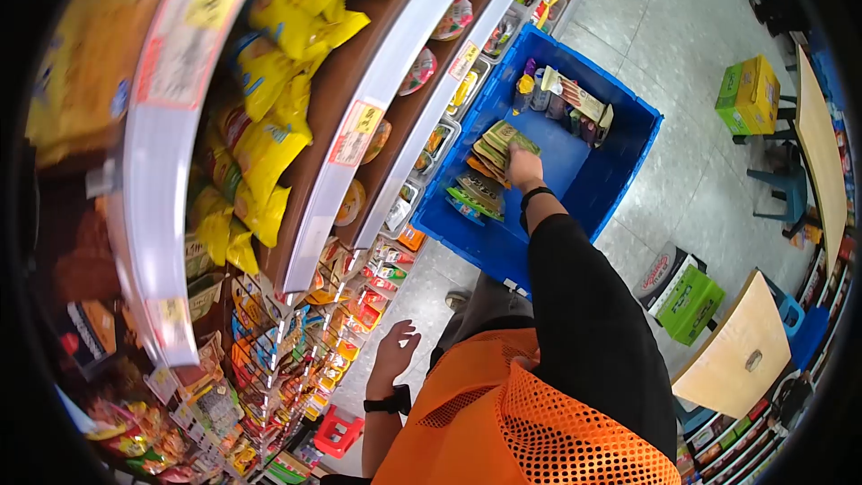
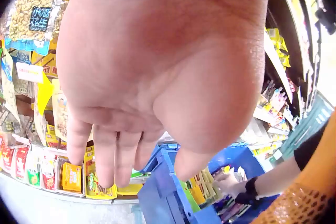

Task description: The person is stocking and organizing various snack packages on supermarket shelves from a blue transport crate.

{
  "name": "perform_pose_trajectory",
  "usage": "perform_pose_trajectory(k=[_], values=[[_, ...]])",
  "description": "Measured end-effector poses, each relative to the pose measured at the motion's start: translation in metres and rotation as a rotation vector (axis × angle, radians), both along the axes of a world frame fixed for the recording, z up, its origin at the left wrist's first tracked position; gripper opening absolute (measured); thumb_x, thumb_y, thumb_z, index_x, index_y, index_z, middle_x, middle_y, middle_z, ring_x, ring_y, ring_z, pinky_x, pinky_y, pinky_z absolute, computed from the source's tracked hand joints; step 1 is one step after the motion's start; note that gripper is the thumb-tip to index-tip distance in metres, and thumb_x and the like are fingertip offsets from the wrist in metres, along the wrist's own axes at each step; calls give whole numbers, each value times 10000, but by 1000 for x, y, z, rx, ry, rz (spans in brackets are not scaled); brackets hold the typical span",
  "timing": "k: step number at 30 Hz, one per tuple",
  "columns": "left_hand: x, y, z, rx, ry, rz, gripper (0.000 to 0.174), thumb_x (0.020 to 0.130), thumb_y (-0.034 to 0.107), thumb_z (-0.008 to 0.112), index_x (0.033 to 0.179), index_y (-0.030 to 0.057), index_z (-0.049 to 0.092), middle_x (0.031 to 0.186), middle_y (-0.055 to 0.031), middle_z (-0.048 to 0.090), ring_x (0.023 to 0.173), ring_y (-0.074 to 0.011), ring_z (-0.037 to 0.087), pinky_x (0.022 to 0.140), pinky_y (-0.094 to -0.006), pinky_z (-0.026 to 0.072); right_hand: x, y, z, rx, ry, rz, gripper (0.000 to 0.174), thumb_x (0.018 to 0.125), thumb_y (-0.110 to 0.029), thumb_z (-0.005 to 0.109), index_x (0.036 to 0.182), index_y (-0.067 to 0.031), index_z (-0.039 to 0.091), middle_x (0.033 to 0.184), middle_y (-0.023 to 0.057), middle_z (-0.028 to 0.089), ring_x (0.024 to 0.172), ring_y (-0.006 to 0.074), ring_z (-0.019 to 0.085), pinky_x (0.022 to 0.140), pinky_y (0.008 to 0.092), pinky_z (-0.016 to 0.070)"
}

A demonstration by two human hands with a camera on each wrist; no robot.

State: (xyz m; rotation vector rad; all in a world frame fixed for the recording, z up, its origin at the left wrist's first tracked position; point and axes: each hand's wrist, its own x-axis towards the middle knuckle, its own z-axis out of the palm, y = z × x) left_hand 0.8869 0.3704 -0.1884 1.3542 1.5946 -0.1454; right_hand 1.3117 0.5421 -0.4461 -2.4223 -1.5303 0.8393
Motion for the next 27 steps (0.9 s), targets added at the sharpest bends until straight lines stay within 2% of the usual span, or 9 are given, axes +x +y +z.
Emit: perform_pose_trajectory(k=[4,6,8,10,11,17,22,24,27], values=[[-15,-9,2,103,8,49,495,915,289,719,1305,21,573,1146,-162,711,1038,-293,703,861,-394,554,-6,-17,30,134,-5,-61,382,845,-214,650,1199,-85,589,1115,191,684,1015,376,665,849,484,548],[-25,-14,7,119,-66,55,505,911,297,723,1310,27,572,1155,-161,709,1049,-298,699,879,-392,552,-13,-23,32,398,-35,-94,332,842,-202,656,1149,-80,621,1043,188,707,961,395,665,845,496,538],[-33,-20,15,135,-96,125,509,912,295,724,1323,39,566,1161,-158,709,1055,-300,697,897,-392,550,-29,-29,69,340,32,-109,232,837,-179,655,1045,-78,675,974,165,720,899,382,682,806,476,547],[-43,-27,20,172,-205,145,461,942,260,706,1323,40,568,1193,-145,696,1082,-260,674,928,-379,536,-45,-37,90,386,76,-29,147,864,-214,657,944,-104,711,858,152,730,821,360,702,764,480,558],[-49,-31,27,187,-208,163,467,945,263,704,1328,35,566,1190,-144,695,1078,-247,668,932,-374,530,-58,-45,108,476,44,20,116,864,-203,669,882,-98,714,799,132,724,738,341,701,697,453,561],[-117,-96,31,278,-323,234,510,939,276,708,1347,12,554,1210,-140,684,1057,-232,665,925,-359,527,-154,-95,174,751,166,198,58,863,-137,684,889,-89,704,736,120,694,645,302,683,607,392,538],[-204,-176,25,344,-349,287,513,929,301,709,1326,5,573,1219,-137,684,1030,-241,677,914,-361,533,-251,-162,213,728,202,470,47,855,-120,685,873,-78,698,732,132,682,604,301,670,585,402,532],[-237,-214,20,411,-368,376,495,927,305,707,1305,8,592,1200,-131,695,1017,-245,682,900,-361,538,-291,-190,222,719,224,642,38,840,-108,687,856,-76,697,727,132,684,599,308,669,580,406,531],[-279,-269,19,357,-294,515,470,928,310,695,1287,20,605,1139,-118,716,988,-241,684,870,-359,547,-354,-226,236,702,238,832,36,824,-104,691,848,-78,696,724,129,687,603,318,669,579,408,533]])
